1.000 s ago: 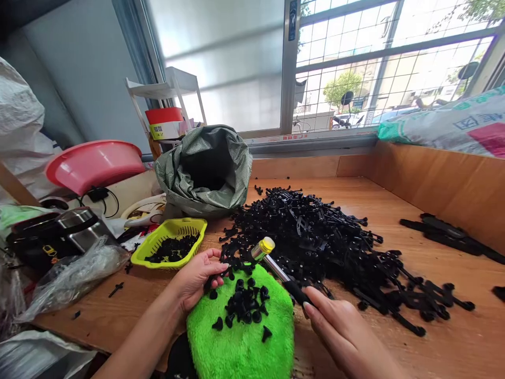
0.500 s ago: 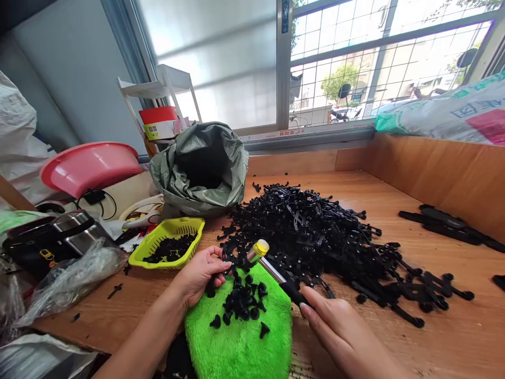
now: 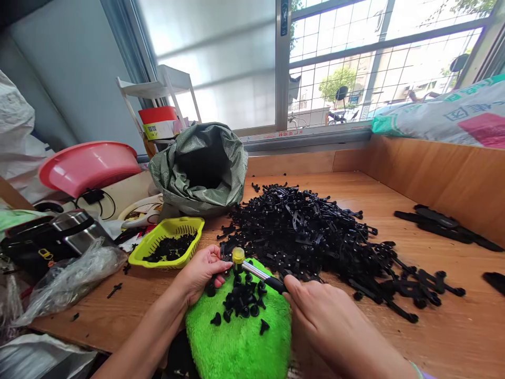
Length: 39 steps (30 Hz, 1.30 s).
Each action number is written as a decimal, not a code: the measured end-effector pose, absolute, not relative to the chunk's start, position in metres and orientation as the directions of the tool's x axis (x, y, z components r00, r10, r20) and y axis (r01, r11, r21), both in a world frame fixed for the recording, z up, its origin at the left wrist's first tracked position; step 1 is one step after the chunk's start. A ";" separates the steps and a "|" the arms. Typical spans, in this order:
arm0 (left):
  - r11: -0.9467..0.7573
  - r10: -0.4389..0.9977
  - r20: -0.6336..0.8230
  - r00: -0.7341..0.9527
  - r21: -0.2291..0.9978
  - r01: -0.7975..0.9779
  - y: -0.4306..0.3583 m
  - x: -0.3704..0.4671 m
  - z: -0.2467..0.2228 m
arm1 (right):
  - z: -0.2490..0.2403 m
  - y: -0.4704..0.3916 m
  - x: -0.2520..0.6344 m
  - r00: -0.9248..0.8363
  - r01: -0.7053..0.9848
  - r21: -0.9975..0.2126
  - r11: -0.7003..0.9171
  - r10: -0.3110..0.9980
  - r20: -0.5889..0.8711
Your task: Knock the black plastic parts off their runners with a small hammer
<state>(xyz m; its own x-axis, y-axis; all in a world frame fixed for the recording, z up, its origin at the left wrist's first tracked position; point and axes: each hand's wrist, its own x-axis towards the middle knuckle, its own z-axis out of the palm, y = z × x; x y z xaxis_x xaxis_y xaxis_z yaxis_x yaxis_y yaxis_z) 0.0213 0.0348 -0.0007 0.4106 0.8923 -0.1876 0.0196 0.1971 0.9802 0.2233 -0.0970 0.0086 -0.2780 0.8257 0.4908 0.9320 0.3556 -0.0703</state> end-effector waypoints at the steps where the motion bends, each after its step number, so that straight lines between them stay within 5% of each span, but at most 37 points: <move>1: 0.198 0.892 -0.188 0.411 0.980 0.018 0.035 0.021 -0.001 | 0.011 -0.097 0.223 -0.280 0.932 -0.063 0.357 0.819 0.501; 9: 0.165 0.897 -0.156 0.413 0.986 0.013 0.035 0.021 -0.004 | 0.008 -0.095 0.221 -0.319 0.933 0.010 0.360 0.814 0.486; 25: 0.171 0.915 -0.149 0.375 0.985 -0.024 0.034 0.025 -0.005 | 0.000 -0.096 0.219 -0.235 0.953 -0.073 0.294 0.870 0.432; 34: 0.175 0.952 -0.135 0.275 0.976 -0.129 0.031 -0.001 -0.002 | -0.002 -0.105 0.238 -0.089 0.916 -0.299 0.267 0.863 0.498; 39: 0.197 0.925 -0.184 0.331 0.980 -0.004 0.021 -0.007 0.003 | -0.009 -0.107 0.247 -0.017 0.900 -0.388 0.197 0.907 0.421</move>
